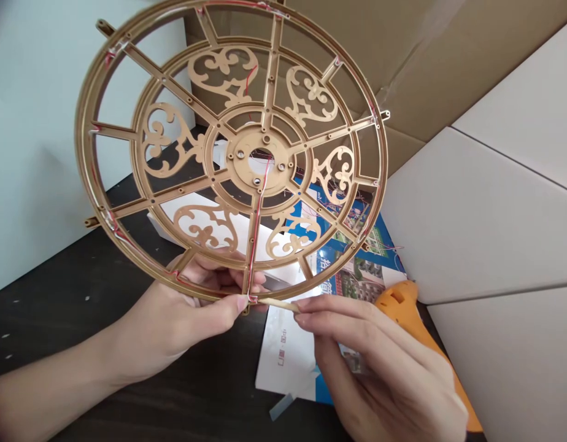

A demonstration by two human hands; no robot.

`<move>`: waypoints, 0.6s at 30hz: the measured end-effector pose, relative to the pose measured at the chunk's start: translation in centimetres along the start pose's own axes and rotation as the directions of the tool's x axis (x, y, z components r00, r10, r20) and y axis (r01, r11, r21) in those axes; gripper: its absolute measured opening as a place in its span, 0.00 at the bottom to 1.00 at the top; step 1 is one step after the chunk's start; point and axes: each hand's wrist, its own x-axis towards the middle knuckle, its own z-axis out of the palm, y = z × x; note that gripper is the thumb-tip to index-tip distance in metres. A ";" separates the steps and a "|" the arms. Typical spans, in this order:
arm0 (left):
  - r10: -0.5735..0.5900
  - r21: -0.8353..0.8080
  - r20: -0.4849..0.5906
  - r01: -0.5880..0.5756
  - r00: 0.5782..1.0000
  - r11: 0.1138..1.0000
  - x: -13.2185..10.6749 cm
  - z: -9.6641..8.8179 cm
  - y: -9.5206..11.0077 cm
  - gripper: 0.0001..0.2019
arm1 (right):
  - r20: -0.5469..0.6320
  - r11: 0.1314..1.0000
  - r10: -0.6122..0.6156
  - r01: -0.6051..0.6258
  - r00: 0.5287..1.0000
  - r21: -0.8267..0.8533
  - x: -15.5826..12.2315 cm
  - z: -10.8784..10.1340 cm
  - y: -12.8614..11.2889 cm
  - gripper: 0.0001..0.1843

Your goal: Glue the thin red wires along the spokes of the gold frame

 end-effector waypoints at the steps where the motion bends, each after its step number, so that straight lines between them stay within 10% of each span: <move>1: -0.005 -0.009 0.000 0.005 1.000 1.000 0.0 0.0 0.0 0.09 | 0.002 1.000 -0.005 0.005 1.000 0.009 0.0 0.0 0.0 0.13; 18: -0.091 -0.116 -0.012 0.089 0.996 0.989 0.2 0.3 -0.2 0.09 | 0.064 0.970 0.025 -0.040 0.998 0.238 0.3 0.0 1.5 0.16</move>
